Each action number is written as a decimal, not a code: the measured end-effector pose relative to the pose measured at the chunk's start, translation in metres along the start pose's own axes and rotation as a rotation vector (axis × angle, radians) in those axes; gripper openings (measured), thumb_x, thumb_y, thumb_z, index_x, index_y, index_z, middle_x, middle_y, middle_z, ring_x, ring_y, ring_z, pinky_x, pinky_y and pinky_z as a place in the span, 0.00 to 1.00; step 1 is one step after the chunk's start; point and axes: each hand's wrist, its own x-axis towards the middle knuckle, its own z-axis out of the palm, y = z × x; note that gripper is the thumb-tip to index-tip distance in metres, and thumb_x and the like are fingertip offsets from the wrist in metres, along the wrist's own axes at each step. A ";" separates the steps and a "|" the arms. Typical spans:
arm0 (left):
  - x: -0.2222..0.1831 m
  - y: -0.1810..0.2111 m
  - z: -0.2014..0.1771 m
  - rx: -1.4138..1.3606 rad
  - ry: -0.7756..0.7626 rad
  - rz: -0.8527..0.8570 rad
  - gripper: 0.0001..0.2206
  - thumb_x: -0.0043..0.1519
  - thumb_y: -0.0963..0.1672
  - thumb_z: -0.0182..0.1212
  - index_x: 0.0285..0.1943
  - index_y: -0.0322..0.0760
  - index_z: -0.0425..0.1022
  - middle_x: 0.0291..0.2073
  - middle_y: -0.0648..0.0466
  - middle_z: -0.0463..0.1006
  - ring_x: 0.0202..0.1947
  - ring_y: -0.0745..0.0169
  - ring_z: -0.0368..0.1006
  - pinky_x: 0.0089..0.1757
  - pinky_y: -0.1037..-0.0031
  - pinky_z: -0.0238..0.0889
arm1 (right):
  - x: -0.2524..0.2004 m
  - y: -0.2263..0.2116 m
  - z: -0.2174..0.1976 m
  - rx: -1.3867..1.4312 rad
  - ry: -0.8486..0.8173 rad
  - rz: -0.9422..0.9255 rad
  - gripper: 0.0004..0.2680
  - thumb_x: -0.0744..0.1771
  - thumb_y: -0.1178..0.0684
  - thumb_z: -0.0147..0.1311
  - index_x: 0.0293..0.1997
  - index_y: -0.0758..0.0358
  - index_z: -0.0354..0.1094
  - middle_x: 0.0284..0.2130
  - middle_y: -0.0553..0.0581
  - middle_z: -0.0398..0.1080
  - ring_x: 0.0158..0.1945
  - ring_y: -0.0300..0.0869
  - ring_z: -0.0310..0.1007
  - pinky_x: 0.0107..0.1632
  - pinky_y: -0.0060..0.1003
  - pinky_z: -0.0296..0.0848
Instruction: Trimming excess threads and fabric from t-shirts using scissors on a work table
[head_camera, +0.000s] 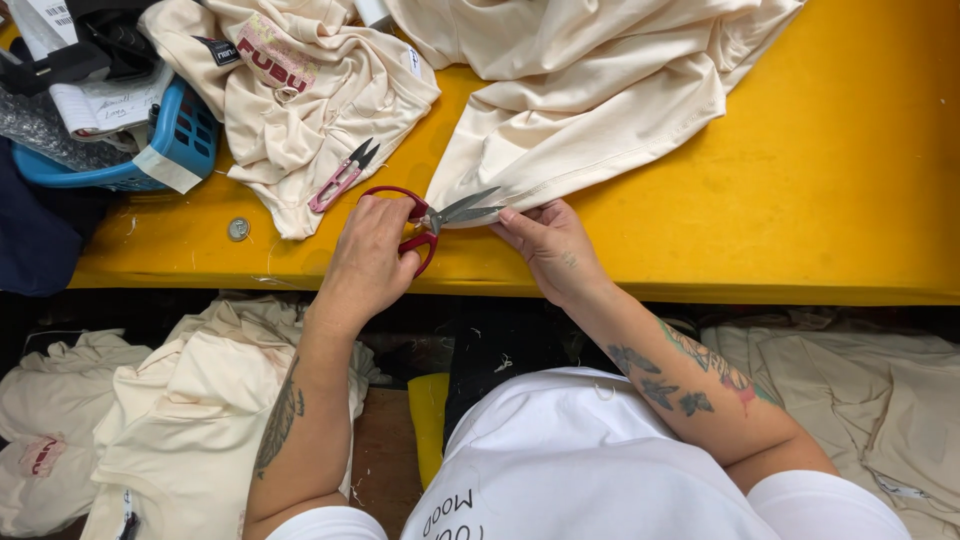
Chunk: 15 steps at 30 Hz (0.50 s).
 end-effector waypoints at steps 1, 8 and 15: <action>0.000 0.000 0.001 0.026 -0.011 -0.006 0.25 0.48 0.36 0.65 0.58 0.31 0.72 0.42 0.46 0.76 0.49 0.48 0.69 0.51 0.62 0.64 | -0.005 -0.002 0.004 -0.008 -0.005 0.002 0.15 0.65 0.65 0.60 0.58 0.66 0.66 0.45 0.56 0.74 0.48 0.43 0.80 0.57 0.43 0.80; -0.008 0.004 -0.001 0.014 -0.041 -0.024 0.24 0.49 0.35 0.65 0.58 0.29 0.72 0.42 0.45 0.76 0.48 0.48 0.69 0.49 0.62 0.64 | -0.007 0.003 0.000 -0.013 0.043 -0.045 0.13 0.65 0.66 0.62 0.53 0.69 0.69 0.41 0.59 0.76 0.45 0.44 0.81 0.54 0.44 0.82; -0.003 0.006 -0.003 0.022 -0.028 0.012 0.25 0.49 0.35 0.66 0.59 0.29 0.71 0.43 0.44 0.76 0.49 0.47 0.70 0.49 0.61 0.64 | -0.007 -0.006 -0.007 -0.127 0.151 -0.166 0.12 0.64 0.64 0.65 0.50 0.67 0.70 0.38 0.55 0.76 0.42 0.39 0.81 0.51 0.37 0.84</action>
